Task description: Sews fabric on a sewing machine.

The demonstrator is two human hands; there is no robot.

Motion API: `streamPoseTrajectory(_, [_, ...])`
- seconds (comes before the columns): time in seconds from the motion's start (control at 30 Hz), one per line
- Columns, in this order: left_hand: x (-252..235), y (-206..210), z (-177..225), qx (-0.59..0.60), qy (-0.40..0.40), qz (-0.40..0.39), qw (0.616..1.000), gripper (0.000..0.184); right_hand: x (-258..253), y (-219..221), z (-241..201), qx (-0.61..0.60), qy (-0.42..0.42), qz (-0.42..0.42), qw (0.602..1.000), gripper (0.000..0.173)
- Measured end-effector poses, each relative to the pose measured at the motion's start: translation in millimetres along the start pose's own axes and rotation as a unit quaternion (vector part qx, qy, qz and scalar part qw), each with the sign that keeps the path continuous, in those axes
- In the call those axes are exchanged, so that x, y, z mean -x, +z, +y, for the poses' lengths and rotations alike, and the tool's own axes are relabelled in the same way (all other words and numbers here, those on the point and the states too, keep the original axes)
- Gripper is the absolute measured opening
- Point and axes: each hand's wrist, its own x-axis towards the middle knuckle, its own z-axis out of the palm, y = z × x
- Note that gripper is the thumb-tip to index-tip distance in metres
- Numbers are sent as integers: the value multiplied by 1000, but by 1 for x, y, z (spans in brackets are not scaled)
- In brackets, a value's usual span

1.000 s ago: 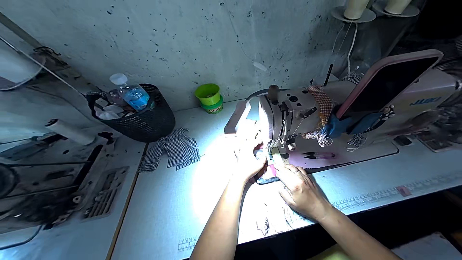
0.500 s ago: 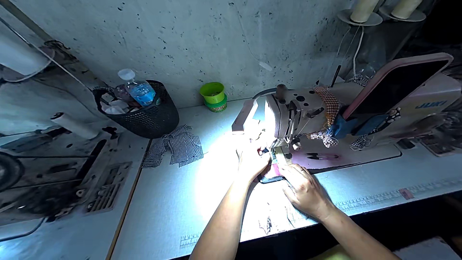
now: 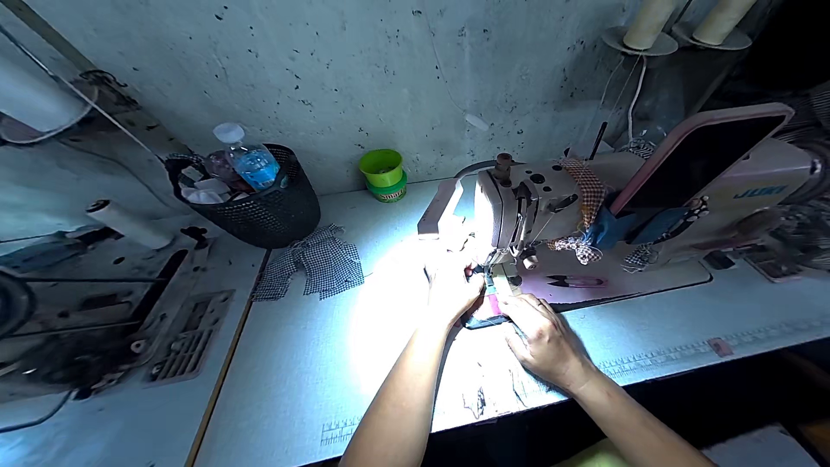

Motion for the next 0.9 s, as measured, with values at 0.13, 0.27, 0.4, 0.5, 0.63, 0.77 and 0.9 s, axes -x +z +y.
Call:
streamPoseTrajectory(0.13, [-1,2,-2,-12,5,-5,1000,21,0,1,1,-4,2,4,1000,33])
streamPoseTrajectory(0.27, [-2,3,-2,-25,12,6,1000,21,0,0,0,-5,4,1,1000,32])
streamPoseTrajectory(0.4, [-3,1,0,-46,9,3,999,21,0,1,1,-6,1,6,1000,33])
streamPoseTrajectory(0.5, [-4,2,0,-51,5,7,999,21,0,1,1,-10,3,3,1000,33])
streamPoseTrajectory(0.63, [-7,2,-1,-56,5,7,998,23,-1,0,0,-5,3,7,1000,32])
streamPoseTrajectory(0.77, [-8,4,-3,-44,10,19,999,24,-1,1,1,-13,6,4,1000,32])
streamPoseTrajectory(0.9, [-7,2,-1,-38,-1,21,999,24,-1,1,2,-9,3,1,1000,32])
